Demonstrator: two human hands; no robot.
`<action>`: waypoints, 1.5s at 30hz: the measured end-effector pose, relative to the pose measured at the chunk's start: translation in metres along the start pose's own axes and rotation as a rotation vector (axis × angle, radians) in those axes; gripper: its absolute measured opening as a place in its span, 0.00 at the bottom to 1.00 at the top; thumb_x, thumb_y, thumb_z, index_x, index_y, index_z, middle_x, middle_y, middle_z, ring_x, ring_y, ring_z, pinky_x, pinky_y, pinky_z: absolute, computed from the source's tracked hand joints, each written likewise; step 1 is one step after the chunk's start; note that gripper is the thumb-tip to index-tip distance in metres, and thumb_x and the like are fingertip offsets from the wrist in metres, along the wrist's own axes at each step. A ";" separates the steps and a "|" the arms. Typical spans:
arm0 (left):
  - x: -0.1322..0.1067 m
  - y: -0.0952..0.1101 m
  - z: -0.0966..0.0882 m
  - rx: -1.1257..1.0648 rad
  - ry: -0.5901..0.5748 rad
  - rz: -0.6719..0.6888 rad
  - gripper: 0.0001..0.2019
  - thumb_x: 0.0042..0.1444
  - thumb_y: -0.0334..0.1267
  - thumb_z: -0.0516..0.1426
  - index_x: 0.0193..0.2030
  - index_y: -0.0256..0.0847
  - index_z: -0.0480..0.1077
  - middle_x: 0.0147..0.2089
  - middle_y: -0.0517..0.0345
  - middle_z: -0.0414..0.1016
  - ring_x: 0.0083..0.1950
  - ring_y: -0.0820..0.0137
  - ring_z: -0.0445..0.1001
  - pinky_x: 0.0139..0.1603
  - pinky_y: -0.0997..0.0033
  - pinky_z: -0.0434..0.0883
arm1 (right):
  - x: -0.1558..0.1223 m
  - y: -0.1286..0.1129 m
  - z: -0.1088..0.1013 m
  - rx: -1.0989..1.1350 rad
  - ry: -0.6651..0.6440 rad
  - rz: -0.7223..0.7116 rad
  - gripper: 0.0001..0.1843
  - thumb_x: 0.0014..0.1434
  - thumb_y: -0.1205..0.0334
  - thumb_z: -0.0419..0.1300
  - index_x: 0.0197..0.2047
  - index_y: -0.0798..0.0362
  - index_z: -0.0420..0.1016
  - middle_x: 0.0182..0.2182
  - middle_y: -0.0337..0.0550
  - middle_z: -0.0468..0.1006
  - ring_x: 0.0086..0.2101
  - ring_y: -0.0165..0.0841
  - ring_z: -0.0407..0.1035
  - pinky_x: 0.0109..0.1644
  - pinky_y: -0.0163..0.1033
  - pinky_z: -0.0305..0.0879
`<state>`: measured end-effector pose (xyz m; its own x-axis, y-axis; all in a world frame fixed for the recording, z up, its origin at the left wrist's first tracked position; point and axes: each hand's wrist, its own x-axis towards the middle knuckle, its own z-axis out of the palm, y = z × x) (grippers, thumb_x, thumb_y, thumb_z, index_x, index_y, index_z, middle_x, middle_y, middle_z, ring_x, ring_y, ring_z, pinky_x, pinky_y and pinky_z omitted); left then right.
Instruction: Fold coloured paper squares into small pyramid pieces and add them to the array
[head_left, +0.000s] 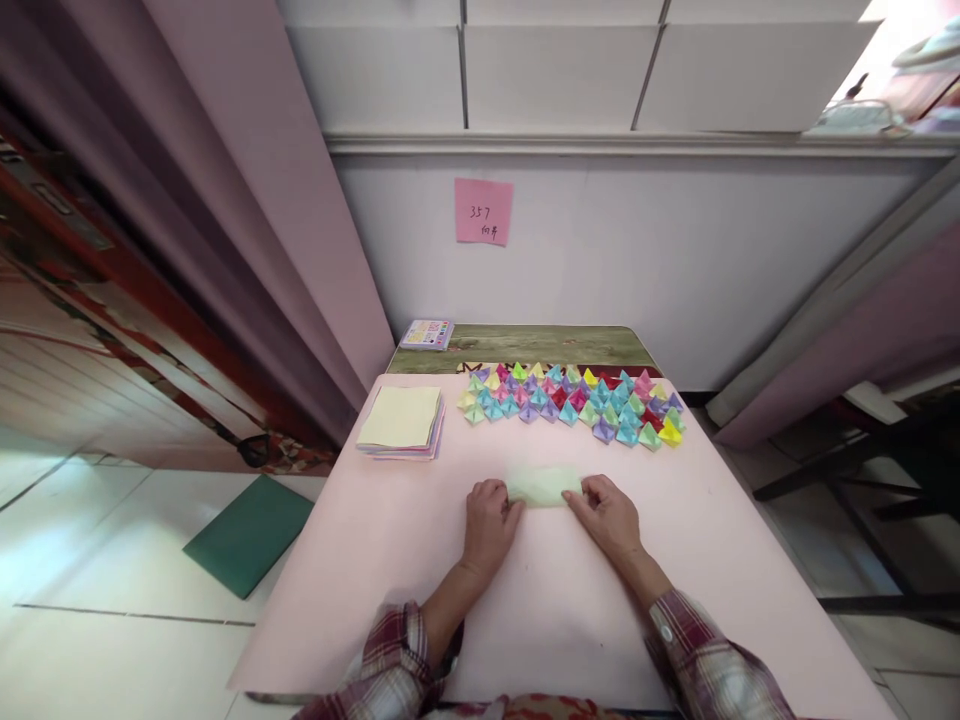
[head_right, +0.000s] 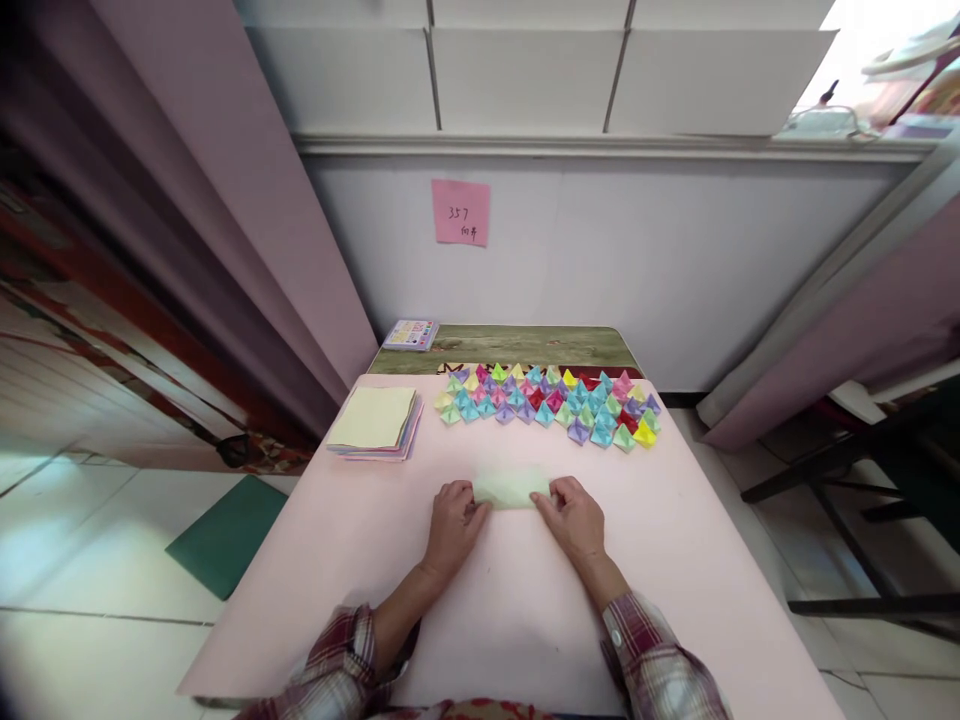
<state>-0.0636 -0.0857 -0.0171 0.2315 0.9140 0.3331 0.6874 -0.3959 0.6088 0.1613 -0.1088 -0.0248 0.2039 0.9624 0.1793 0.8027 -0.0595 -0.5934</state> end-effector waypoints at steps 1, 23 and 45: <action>0.000 0.000 0.001 -0.004 0.015 -0.002 0.03 0.55 0.32 0.58 0.31 0.40 0.67 0.39 0.53 0.71 0.42 0.62 0.67 0.43 0.59 0.65 | 0.001 -0.002 0.001 -0.014 0.005 0.024 0.18 0.56 0.44 0.58 0.28 0.50 0.69 0.28 0.37 0.72 0.26 0.30 0.65 0.28 0.34 0.54; -0.003 0.023 -0.007 0.126 -0.277 0.414 0.13 0.61 0.33 0.52 0.51 0.42 0.70 0.50 0.48 0.73 0.53 0.60 0.67 0.55 0.55 0.62 | 0.041 -0.024 -0.011 -0.137 -0.231 0.193 0.20 0.45 0.47 0.67 0.38 0.48 0.73 0.28 0.40 0.75 0.30 0.37 0.70 0.30 0.36 0.52; -0.027 0.076 0.014 -1.231 -0.331 -0.996 0.19 0.52 0.48 0.62 0.40 0.31 0.72 0.34 0.46 0.78 0.32 0.66 0.78 0.35 0.66 0.76 | -0.037 -0.029 -0.013 0.734 -0.228 0.393 0.22 0.53 0.39 0.56 0.27 0.51 0.67 0.15 0.33 0.64 0.16 0.29 0.57 0.20 0.34 0.55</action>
<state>-0.0079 -0.1393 0.0101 0.2975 0.7513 -0.5891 -0.2545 0.6571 0.7095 0.1379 -0.1459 -0.0036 0.2107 0.9423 -0.2602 0.1166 -0.2885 -0.9504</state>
